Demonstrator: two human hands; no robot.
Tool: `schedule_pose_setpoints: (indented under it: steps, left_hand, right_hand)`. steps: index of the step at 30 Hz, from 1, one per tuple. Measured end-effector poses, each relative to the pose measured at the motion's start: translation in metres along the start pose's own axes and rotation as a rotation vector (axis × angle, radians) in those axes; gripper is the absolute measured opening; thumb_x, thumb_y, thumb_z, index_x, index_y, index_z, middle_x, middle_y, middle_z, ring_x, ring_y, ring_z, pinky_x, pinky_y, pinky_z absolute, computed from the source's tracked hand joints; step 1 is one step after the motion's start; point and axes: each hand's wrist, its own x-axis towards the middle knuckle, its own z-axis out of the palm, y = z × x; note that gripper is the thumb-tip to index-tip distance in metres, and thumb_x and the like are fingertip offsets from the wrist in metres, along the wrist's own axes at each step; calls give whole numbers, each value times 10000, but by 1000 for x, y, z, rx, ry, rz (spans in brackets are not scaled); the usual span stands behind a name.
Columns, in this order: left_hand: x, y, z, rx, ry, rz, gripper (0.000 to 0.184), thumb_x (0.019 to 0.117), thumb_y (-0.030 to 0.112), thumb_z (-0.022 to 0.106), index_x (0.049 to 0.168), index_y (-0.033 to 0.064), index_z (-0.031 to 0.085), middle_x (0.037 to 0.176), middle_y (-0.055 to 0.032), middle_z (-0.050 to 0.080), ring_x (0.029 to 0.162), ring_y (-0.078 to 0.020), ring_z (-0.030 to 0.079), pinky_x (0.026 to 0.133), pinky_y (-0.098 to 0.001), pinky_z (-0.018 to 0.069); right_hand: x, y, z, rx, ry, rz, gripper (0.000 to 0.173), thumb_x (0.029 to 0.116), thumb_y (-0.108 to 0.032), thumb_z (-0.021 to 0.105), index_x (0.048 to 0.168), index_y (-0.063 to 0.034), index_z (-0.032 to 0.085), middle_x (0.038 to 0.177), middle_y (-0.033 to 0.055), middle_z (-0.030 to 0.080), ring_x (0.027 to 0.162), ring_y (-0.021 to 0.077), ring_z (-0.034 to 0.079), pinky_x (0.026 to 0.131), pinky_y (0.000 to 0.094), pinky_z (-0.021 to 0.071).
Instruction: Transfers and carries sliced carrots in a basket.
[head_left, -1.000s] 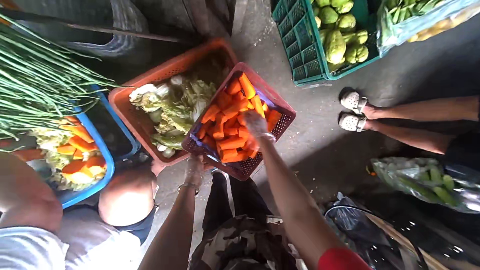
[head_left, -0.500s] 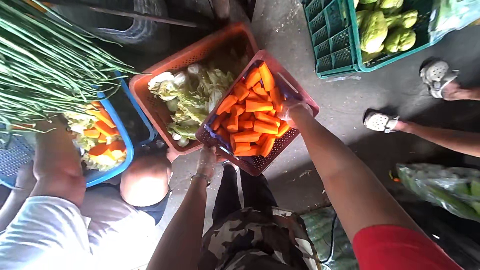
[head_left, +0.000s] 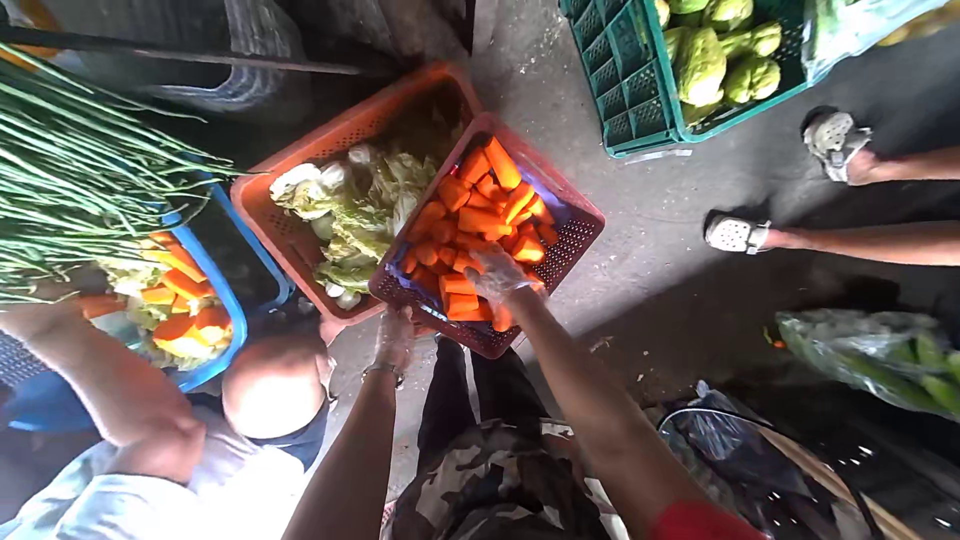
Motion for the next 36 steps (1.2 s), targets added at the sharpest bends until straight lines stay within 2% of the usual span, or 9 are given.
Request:
schedule_pose_setpoints:
  steps: [3,5,7,10,15,19,31,34,36]
  left_hand:
    - [-4,2,0,-6,1,-14,400,1127,137,343,1496,-14,366,1306,-256,562,986,-236,687,803,-365,599]
    - [-7,5,1,-14,2,-30,400,1128,138,337,1495,-17,367,1292,-256,569,975,-235,682,807,-365,590]
    - [-4,2,2,-30,9,-45,397,1129,146,336,1493,-8,376,1278,-251,584,958,-237,690,801,-369,595]
    - [-3,2,0,-37,2,-52,389,1129,140,334,1484,-14,380,1272,-248,584,950,-233,692,796,-359,598]
    - [-2,3,0,-28,-6,-40,368,1125,119,331,1457,-18,412,1254,-243,594,996,-244,678,841,-380,584]
    - [0,0,1,-66,-1,-49,357,1124,120,342,1450,-5,418,1205,-229,606,938,-235,676,795,-370,583]
    - [8,-4,-3,-23,-9,-97,385,1121,149,379,1484,26,411,1335,-258,579,1127,-322,651,941,-475,548]
    - [8,-5,-4,-1,-21,-82,392,1120,156,388,1486,18,411,1342,-261,577,1154,-333,638,964,-490,534]
    - [11,-10,-6,-13,-36,-65,395,1117,155,395,1486,16,408,1339,-267,578,1133,-337,649,953,-491,544]
  right_hand:
    - [-2,28,-41,27,138,14,405,1105,-268,412,1326,-8,631,1341,238,631,1308,390,569,1103,584,432]
    - [10,52,-60,-107,184,182,400,1086,-205,445,1367,49,574,1396,283,575,1347,435,522,1109,609,409]
    - [36,76,-61,-280,130,288,440,1025,-189,561,1420,4,550,1403,286,572,1326,473,530,1053,671,432]
    - [60,83,-58,-340,11,283,534,1002,-204,613,1509,-92,484,1424,284,559,1338,488,515,1057,698,413]
    - [74,94,-64,-263,-65,221,507,1006,-281,596,1413,15,533,1382,298,572,1326,470,523,1044,710,407]
    - [82,107,-65,-91,-77,189,575,1027,-395,573,1444,-3,517,1414,282,557,1349,444,508,1105,677,365]
    - [74,108,-67,-92,-86,164,609,1039,-485,558,1396,7,565,1390,284,577,1324,441,534,1104,656,381]
    - [62,97,-68,70,-60,197,580,1023,-373,635,1428,19,499,1387,289,560,1256,422,576,1047,600,459]
    - [58,87,-69,14,29,151,462,1041,-212,590,1431,17,497,1403,284,558,1312,415,546,1100,585,426]
